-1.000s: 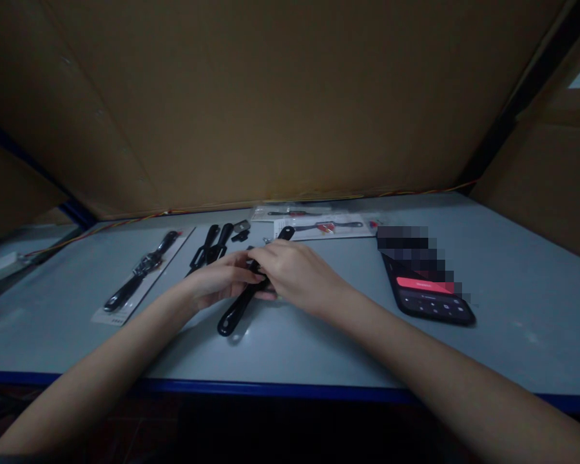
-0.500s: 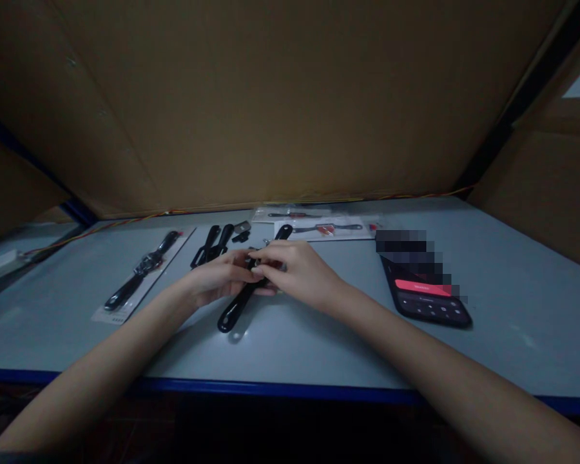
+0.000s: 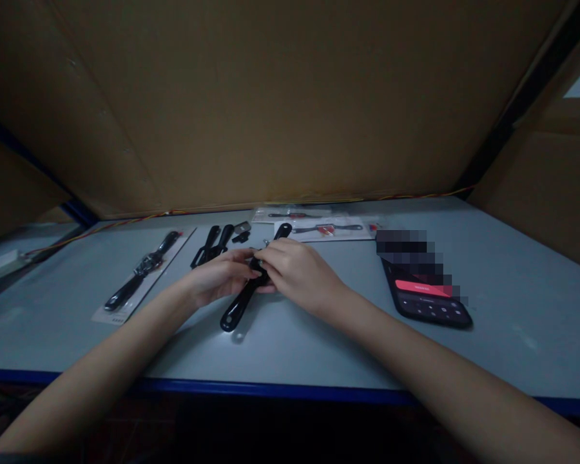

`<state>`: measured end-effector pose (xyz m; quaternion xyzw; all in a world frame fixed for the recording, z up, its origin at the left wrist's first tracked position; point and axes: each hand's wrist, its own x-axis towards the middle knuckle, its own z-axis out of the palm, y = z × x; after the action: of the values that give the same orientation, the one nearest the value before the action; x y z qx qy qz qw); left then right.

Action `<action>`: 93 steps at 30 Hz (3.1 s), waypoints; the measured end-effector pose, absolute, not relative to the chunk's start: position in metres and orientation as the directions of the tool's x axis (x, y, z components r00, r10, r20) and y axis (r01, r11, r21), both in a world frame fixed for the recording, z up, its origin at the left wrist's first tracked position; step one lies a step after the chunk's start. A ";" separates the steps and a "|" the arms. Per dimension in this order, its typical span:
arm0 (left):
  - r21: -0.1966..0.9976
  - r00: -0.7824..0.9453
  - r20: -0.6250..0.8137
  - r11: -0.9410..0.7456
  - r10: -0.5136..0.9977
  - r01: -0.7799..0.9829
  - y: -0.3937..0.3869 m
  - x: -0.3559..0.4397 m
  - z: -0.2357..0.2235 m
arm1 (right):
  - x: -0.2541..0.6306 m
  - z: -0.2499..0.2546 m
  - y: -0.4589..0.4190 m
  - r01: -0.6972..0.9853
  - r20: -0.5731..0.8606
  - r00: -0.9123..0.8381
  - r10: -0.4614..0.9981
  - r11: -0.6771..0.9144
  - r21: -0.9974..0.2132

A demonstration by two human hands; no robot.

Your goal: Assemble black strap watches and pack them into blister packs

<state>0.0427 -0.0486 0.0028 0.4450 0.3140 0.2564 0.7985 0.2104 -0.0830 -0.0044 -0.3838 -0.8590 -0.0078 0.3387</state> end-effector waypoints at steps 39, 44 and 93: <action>0.880 0.660 -0.278 0.461 0.698 -0.118 -0.053 0.044 0.008 | 0.215 -0.005 -0.077 0.652 0.566 -0.613 0.551 0.758 -0.032; 0.866 0.690 -0.272 0.483 0.670 -0.128 -0.054 0.044 0.008 | 0.211 -0.010 -0.076 0.620 0.628 -0.465 0.624 0.736 -0.272; 0.842 0.652 -0.263 0.499 0.711 -0.204 -0.047 0.042 0.008 | 0.208 -0.011 -0.075 0.582 0.656 -0.338 0.675 0.698 -0.417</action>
<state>0.0424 -0.0470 0.0076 0.4132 0.3065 0.2825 0.8097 0.2077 -0.0751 -0.0115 -0.3850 -0.8162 0.0539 0.4273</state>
